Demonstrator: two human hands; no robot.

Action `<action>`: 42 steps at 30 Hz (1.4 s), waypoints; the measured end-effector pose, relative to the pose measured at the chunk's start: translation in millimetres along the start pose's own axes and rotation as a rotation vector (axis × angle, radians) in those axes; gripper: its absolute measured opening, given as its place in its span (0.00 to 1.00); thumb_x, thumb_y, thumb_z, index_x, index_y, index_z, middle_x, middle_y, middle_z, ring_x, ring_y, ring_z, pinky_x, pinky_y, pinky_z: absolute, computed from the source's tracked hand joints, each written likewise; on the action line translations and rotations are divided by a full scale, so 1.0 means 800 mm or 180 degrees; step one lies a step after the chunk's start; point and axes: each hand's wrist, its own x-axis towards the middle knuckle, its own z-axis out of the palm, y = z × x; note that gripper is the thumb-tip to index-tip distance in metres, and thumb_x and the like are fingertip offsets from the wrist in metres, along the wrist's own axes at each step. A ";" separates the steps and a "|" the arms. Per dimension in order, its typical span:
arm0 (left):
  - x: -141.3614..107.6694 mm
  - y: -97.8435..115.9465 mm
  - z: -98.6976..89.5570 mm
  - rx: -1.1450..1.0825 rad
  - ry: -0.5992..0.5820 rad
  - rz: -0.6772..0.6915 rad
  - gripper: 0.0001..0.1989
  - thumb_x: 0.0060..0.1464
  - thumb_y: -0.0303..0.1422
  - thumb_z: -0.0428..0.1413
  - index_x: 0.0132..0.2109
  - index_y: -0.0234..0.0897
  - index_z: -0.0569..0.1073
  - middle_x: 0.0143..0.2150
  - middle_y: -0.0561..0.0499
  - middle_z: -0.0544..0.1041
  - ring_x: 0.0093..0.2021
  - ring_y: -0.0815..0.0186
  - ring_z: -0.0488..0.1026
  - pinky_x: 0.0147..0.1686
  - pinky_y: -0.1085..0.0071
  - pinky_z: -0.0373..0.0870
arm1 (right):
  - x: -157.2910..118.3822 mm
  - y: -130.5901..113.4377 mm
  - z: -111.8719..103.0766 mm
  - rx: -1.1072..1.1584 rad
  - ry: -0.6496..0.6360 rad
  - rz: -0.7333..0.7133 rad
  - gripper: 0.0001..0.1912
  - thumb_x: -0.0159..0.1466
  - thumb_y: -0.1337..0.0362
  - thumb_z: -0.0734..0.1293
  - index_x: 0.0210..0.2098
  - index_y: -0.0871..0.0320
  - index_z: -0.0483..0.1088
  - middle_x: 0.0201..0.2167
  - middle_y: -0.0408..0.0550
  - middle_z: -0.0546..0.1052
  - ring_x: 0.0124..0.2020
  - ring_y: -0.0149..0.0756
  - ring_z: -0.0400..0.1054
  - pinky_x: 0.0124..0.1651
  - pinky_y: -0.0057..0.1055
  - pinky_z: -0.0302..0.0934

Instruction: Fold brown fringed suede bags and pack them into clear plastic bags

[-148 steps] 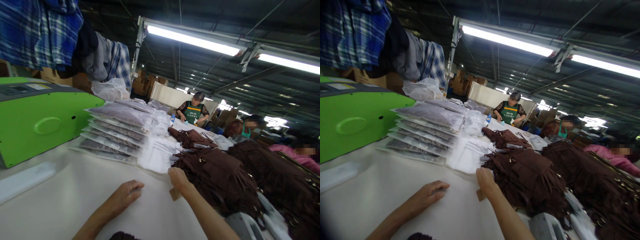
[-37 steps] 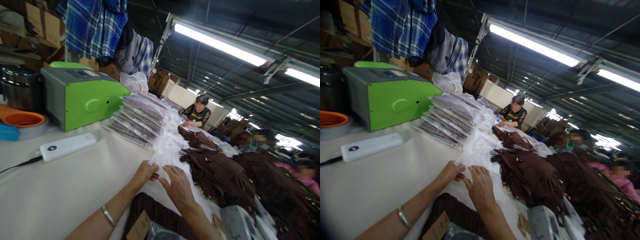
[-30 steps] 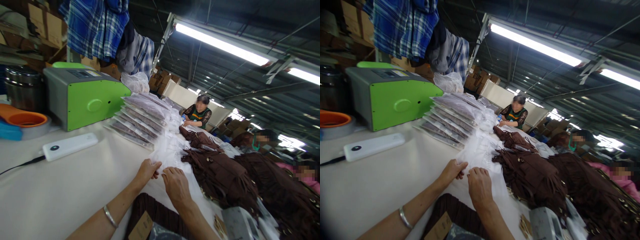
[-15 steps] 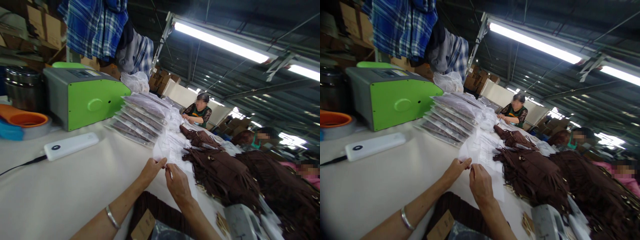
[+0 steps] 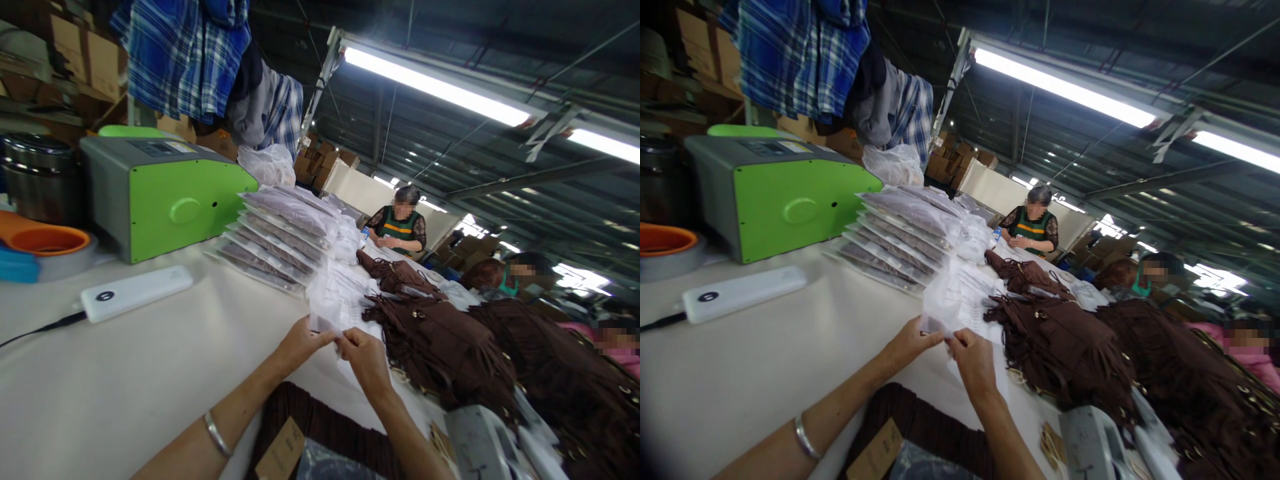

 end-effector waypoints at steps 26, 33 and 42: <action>-0.008 -0.002 -0.018 0.2586 0.0392 -0.0429 0.10 0.47 0.25 0.50 0.37 0.35 0.72 0.36 0.45 0.76 0.39 0.56 0.73 0.43 0.61 0.65 | 0.049 0.024 -0.038 0.0262 0.1123 -0.0020 0.08 0.61 0.57 0.60 0.31 0.54 0.61 0.25 0.43 0.70 0.27 0.37 0.66 0.31 0.30 0.58; -0.022 0.067 0.004 0.3224 0.0821 0.1248 0.43 0.45 0.30 0.57 0.67 0.39 0.49 0.69 0.40 0.51 0.68 0.49 0.47 0.63 0.51 0.47 | 0.034 -0.012 -0.023 -0.1616 0.0353 -0.0910 0.05 0.65 0.68 0.60 0.39 0.55 0.66 0.36 0.46 0.75 0.33 0.34 0.70 0.34 0.27 0.55; -0.021 0.054 0.021 0.4271 0.0238 0.0759 0.12 0.58 0.22 0.44 0.42 0.35 0.70 0.37 0.43 0.76 0.41 0.56 0.72 0.43 0.62 0.66 | -0.006 -0.054 -0.022 -0.2552 -0.0222 -0.0838 0.07 0.60 0.65 0.67 0.39 0.54 0.68 0.39 0.46 0.77 0.42 0.40 0.73 0.36 0.29 0.61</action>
